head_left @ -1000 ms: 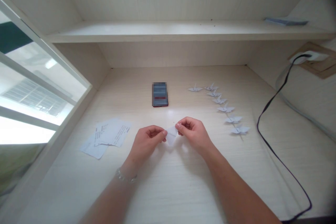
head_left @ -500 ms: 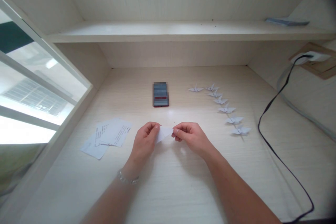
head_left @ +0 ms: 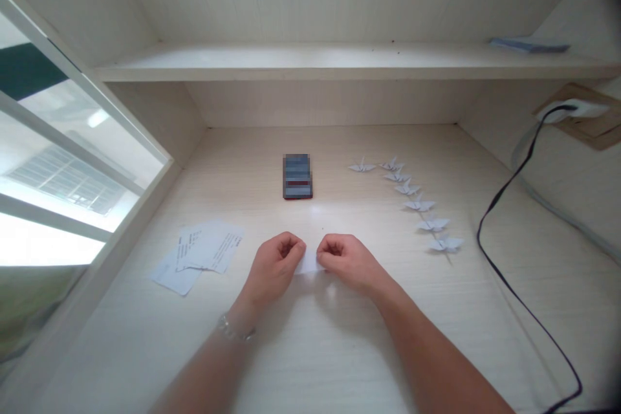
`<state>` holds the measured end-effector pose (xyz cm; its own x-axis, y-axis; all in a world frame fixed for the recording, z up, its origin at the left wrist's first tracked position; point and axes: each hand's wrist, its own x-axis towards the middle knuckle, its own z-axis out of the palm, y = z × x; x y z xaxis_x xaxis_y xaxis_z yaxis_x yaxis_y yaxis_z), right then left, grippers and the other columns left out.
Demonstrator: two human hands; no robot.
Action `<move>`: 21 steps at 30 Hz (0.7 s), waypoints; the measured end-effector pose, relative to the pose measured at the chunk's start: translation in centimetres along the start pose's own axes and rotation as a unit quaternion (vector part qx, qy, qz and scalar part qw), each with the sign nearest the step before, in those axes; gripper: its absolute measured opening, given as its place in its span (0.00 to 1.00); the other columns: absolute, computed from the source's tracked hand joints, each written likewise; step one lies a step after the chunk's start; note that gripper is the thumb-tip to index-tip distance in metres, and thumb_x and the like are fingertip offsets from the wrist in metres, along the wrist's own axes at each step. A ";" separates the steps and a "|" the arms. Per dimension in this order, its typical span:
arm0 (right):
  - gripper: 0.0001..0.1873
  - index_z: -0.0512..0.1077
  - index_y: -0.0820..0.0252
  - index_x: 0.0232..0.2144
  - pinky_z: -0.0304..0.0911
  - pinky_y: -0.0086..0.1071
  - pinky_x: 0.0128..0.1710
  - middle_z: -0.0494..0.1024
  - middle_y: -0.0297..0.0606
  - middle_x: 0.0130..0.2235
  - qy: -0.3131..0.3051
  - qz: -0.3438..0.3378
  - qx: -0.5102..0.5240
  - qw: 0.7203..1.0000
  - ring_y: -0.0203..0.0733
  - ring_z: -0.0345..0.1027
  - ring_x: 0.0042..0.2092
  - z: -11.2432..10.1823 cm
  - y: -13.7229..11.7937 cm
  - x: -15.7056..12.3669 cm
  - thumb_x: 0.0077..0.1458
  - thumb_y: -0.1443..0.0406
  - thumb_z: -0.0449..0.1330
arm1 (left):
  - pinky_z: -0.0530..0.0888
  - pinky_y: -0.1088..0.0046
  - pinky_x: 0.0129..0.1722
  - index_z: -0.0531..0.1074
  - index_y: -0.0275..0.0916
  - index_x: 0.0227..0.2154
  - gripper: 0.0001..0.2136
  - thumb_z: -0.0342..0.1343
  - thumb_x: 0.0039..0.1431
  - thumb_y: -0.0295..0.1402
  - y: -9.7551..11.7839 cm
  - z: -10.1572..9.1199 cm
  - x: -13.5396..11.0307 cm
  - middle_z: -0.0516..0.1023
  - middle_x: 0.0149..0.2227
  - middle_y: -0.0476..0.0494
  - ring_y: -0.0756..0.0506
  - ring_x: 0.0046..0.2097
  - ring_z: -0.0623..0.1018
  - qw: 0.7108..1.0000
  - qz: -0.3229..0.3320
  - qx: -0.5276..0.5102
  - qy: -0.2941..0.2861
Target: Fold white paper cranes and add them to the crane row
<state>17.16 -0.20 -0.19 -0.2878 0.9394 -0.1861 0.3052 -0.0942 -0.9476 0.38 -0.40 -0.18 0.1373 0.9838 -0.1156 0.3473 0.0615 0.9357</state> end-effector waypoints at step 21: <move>0.14 0.71 0.63 0.24 0.59 0.29 0.24 0.71 0.33 0.19 0.083 0.034 0.199 0.976 0.33 0.62 0.21 -1.1 0.6 0.9 0.42 0.57 0.64 | 0.69 0.75 0.29 0.73 0.35 0.23 0.05 0.53 0.48 0.29 1.0 -0.5 0.2 0.74 0.21 0.47 0.50 0.25 0.72 0.990 -0.062 -0.109 -0.068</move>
<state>18.07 0.90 -0.69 -0.1188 0.9636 -0.2397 -0.0676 -0.2487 -0.9662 0.29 -0.07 0.95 0.2346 0.9356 -0.2639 0.1628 0.2298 0.9595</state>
